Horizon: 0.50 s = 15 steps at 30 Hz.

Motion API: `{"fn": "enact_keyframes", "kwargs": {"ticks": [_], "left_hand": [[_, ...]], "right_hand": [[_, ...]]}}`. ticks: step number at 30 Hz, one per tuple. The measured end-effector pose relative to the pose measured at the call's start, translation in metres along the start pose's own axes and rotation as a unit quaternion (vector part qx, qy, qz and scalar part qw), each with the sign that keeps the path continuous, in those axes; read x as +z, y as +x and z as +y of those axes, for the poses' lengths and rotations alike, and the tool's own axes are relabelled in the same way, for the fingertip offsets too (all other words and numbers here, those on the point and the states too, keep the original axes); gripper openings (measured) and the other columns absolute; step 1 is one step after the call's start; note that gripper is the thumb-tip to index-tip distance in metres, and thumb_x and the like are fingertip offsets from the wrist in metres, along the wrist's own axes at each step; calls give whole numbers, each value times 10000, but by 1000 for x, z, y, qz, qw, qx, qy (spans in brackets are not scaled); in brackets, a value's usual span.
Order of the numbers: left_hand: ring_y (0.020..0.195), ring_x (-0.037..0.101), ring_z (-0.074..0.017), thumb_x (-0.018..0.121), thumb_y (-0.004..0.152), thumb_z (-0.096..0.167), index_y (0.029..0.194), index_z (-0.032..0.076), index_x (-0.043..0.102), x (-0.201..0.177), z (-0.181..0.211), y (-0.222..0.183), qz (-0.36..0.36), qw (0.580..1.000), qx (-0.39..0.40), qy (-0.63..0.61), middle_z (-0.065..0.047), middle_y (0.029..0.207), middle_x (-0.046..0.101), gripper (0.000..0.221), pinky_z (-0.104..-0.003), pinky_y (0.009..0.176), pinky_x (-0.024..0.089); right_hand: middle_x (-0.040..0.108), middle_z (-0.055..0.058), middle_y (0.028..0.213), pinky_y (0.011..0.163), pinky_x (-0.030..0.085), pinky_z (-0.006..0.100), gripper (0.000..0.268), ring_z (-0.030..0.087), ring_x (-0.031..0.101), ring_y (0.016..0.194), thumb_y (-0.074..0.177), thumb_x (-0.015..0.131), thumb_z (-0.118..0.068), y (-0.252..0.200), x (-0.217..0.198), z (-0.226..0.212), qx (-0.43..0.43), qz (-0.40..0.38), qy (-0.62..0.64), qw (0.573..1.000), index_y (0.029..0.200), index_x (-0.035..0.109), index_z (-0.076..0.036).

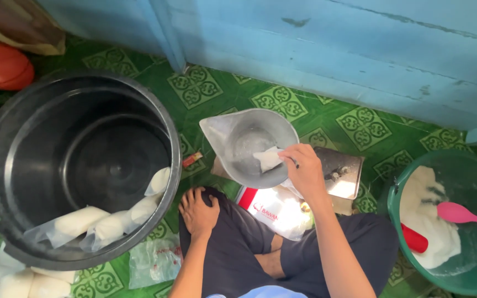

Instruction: Scooping white powder from a large basin into plastic bags using a funnel and weighing them on a scale.

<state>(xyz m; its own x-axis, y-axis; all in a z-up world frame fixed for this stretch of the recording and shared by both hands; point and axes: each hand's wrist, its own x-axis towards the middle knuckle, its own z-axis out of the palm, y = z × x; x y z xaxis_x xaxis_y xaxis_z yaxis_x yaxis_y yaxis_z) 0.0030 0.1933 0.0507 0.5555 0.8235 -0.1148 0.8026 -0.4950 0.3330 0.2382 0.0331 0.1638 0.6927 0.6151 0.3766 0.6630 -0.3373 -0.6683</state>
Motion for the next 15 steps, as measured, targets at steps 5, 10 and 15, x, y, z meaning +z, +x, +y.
{"fn": "enact_keyframes", "kwargs": {"ticks": [5, 10, 15], "left_hand": [[1196, 541, -279, 528, 837, 328, 1081, 173, 609, -2, 1, -2, -1, 1000, 10, 4, -53, 1196, 580, 300, -473, 970, 434], [1240, 523, -298, 544, 903, 274, 1114, 129, 629, -9, -5, -15, 37, 993, 22, -108, -85, 1228, 590, 270, -495, 1003, 418], [1102, 588, -263, 585, 899, 144, 1130, 88, 565, 13, -21, -29, 203, 943, 150, -217, -63, 1127, 590, 239, -429, 927, 488]], "right_hand": [[673, 30, 785, 787, 536, 319, 106, 226, 643, 804, 813, 739, 2, 7, 0, -20, 5, 16, 32, 999, 821, 752, -103], [657, 17, 804, 761, 536, 306, 117, 207, 634, 785, 794, 773, -11, 14, -27, -54, -54, 38, 30, 997, 825, 756, -122], [648, -22, 797, 751, 537, 286, 130, 168, 626, 757, 791, 805, -45, 15, -67, -91, -83, 53, 4, 995, 810, 761, -166]]}}
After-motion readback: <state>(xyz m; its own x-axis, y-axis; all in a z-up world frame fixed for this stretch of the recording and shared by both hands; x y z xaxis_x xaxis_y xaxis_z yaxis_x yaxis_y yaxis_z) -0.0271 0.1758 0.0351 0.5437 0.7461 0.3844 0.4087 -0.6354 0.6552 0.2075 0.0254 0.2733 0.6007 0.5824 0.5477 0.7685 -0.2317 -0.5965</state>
